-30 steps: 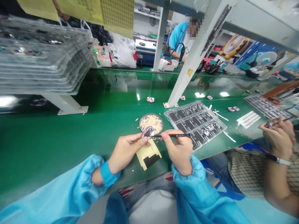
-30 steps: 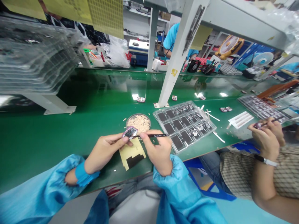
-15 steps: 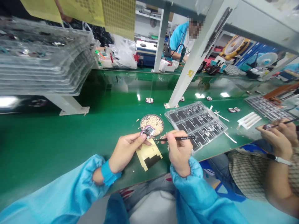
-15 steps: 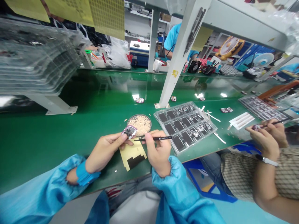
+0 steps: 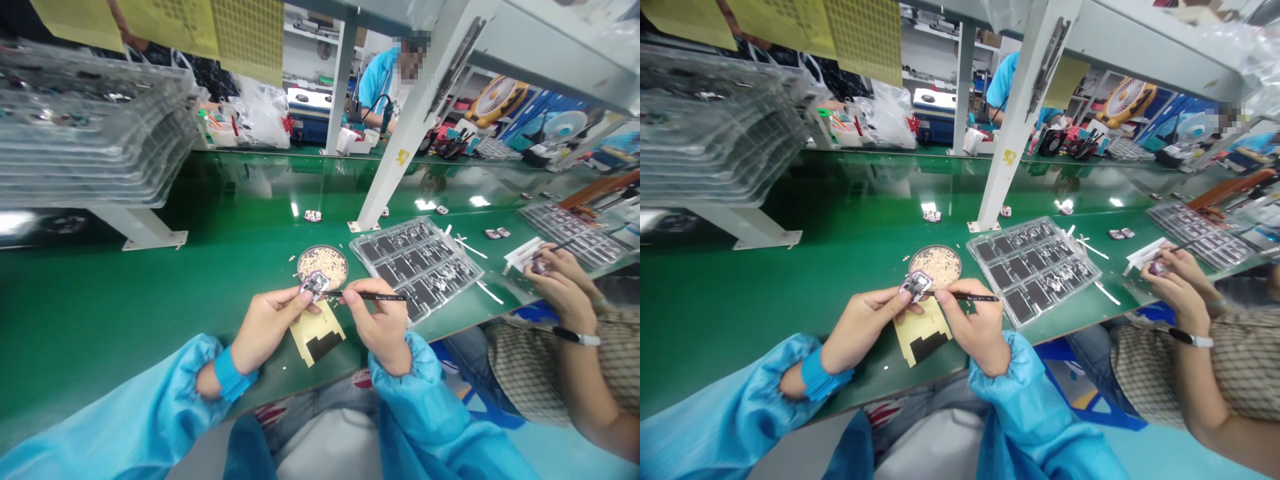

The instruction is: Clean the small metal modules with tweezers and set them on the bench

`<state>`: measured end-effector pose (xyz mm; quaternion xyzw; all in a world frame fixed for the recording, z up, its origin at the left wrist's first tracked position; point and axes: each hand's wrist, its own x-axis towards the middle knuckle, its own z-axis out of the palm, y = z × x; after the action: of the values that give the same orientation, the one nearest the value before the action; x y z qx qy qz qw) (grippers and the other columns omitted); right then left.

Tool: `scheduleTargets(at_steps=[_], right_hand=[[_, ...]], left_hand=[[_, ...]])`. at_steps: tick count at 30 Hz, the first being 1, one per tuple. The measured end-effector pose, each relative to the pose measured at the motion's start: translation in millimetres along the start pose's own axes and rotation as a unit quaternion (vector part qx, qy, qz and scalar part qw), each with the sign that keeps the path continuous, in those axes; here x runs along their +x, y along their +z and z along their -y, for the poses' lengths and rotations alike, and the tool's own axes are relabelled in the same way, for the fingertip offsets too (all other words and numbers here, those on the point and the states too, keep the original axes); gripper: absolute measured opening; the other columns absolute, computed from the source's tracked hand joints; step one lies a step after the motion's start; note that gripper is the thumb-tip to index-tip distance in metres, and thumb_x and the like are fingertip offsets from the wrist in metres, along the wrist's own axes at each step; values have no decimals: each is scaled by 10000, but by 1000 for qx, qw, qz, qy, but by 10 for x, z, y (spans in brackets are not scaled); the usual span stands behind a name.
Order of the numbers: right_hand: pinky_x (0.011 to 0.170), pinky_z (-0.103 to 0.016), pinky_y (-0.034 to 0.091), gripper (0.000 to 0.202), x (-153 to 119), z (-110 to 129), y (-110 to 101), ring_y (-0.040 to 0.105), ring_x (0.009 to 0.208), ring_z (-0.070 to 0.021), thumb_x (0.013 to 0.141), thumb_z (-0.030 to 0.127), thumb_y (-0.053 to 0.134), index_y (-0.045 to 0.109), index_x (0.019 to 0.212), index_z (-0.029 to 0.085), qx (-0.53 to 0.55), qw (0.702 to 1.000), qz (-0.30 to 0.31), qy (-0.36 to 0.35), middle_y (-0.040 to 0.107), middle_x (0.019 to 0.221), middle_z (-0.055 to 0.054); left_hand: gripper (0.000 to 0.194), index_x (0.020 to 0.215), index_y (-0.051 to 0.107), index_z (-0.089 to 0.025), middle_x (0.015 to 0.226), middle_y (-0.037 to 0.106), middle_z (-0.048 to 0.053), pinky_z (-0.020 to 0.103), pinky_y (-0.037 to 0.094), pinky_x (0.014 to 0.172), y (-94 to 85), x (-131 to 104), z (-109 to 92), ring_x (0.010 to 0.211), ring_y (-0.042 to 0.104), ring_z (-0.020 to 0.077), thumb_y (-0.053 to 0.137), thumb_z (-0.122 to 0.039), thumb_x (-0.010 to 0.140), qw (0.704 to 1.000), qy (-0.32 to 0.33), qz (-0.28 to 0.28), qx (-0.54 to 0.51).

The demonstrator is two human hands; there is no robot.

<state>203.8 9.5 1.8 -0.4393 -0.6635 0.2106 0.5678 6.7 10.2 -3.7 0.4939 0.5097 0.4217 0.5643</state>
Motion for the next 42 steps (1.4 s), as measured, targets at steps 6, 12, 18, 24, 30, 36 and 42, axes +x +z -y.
scheduleTargets(at_steps=[6,12,18,24,30,36,42], right_hand=[[752,-321,573,23,26,36,-6,709,775,-182,885,195,704,694,865,203,-27,1000,9,-10,735,813,-39],[700,-301,594,48,47,20,20,733,719,-178,902,242,698,691,871,206,-20,999,21,33,742,790,-34],[618,-280,629,147,60,-29,96,744,639,-175,917,324,691,632,847,208,111,984,2,141,731,730,-11],[607,-278,621,149,-1,-24,171,734,623,-168,926,303,681,618,848,191,166,975,-36,146,720,695,-8],[586,-283,588,121,-88,-31,197,730,640,-171,940,243,655,607,840,194,188,977,-33,98,709,719,-16],[703,-352,585,62,-4,-40,65,710,731,-185,937,177,640,640,881,204,152,987,-36,29,707,784,-30],[768,-386,581,129,108,-50,-66,705,839,-206,877,90,677,685,910,214,67,994,-20,-83,726,876,-48]], left_hand=[[389,967,831,-170,859,812,58,258,581,690,25,-15,9,756,714,201,778,-504,774,1000,-7,-20,-14],[404,1016,827,-170,896,813,60,315,624,720,45,-14,24,853,745,266,801,-466,742,999,28,-44,7],[394,1028,823,-167,884,812,59,288,603,698,39,-5,44,819,731,237,775,-470,780,999,30,-34,9],[381,924,825,-149,838,800,63,237,523,648,6,2,62,686,647,159,738,-506,824,1000,23,-14,1],[383,990,811,-162,821,789,49,223,445,633,-36,34,87,651,560,126,728,-508,846,1000,27,-10,-14],[407,937,813,-150,819,787,70,235,432,639,-38,31,59,638,520,131,722,-534,838,1000,22,-8,0],[389,833,800,-152,776,759,56,230,439,636,-19,16,20,652,537,135,707,-529,844,999,30,0,12]])
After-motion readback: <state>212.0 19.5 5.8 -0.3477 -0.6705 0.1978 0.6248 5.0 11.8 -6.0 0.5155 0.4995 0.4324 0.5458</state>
